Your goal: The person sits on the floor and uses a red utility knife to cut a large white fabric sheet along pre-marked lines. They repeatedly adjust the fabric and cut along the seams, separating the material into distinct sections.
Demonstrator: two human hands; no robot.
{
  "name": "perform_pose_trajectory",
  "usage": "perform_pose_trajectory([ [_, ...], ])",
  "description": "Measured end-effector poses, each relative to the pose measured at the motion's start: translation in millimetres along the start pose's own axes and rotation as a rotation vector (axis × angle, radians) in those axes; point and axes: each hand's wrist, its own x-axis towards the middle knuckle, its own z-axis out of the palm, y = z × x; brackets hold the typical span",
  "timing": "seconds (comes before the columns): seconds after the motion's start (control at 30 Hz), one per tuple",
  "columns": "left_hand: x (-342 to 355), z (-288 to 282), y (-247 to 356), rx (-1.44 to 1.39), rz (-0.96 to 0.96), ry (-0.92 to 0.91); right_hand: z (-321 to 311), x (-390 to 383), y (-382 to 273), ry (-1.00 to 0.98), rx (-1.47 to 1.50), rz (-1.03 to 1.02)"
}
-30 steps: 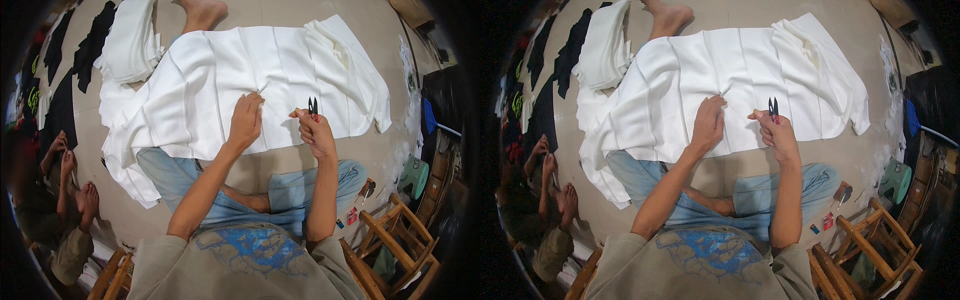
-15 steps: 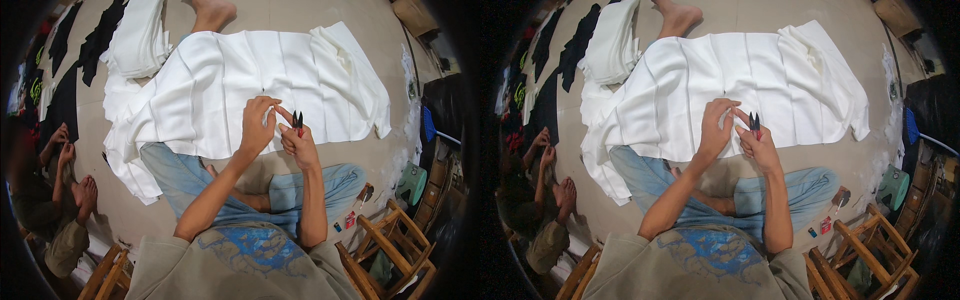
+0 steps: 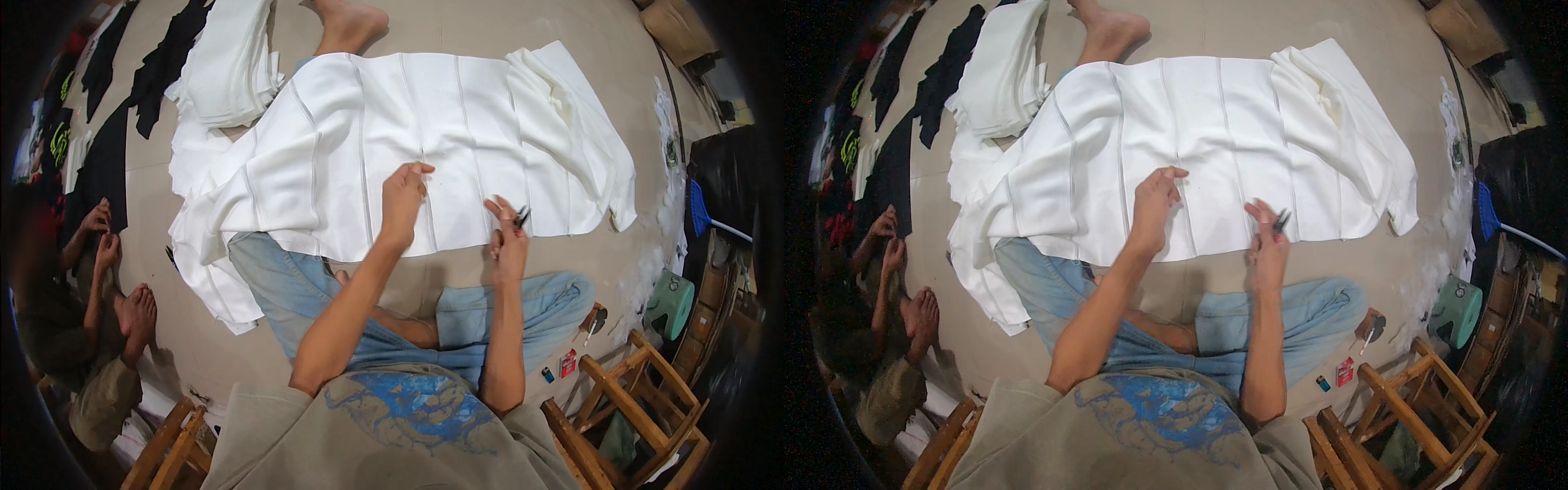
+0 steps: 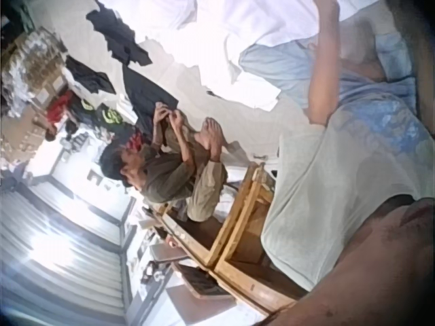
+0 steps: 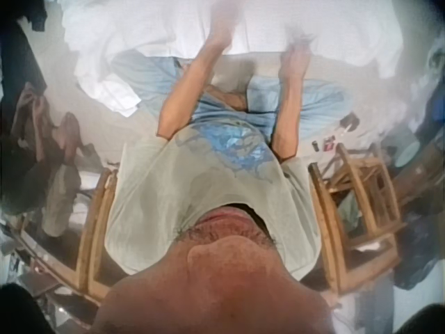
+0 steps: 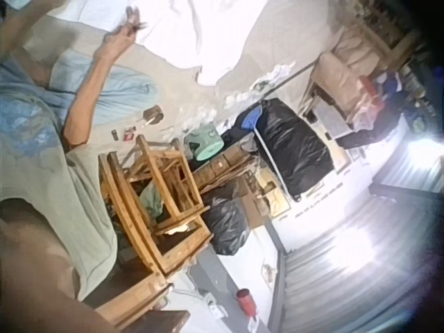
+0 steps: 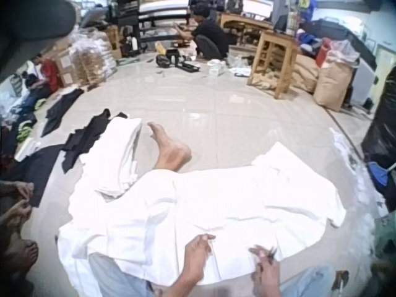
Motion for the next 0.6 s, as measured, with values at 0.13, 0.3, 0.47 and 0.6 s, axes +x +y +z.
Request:
perform_pose_trajectory([
  [0.13, -24, 13, -13, 0.159, 0.142, 0.081, -7, 21, -12, 0.296, -0.874, -0.615],
  [0.3, -46, 22, -18, 0.297, 0.233, 0.09, 31, 19, -32, -0.027, -0.652, -0.503],
  [0.47, -61, 23, -22, 0.418, 0.174, 0.047, 100, 32, -31, -0.362, -0.463, 0.002],
  [0.6, -73, 18, -31, 0.345, 0.157, 0.004, 110, 39, -47, -0.37, -0.472, 0.058],
])
